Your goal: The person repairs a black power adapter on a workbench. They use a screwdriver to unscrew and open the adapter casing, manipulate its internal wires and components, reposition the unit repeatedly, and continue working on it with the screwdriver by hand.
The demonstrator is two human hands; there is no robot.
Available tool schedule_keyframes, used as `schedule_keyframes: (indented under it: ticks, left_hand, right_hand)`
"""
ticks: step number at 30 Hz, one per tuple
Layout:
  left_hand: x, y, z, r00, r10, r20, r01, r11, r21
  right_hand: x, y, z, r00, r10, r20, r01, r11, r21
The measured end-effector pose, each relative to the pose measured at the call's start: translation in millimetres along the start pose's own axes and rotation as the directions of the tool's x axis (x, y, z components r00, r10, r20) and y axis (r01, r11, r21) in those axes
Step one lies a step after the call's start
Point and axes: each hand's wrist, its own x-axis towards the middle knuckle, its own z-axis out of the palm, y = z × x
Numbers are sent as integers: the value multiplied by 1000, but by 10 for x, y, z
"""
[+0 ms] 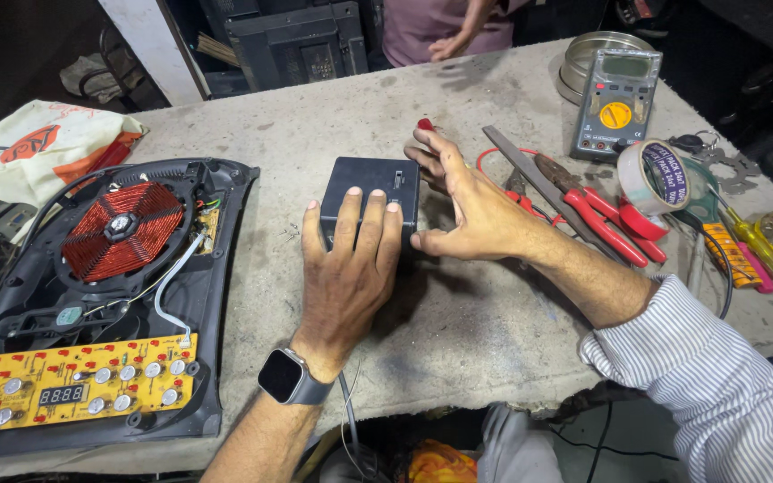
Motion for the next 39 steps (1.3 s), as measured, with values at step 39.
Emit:
schedule_keyframes:
  ticks: [39]
  left_hand:
    - [311,104,-175,990,-82,118,66,989,134]
  right_hand:
    - [106,188,67,978,208,-9,-193,920,342]
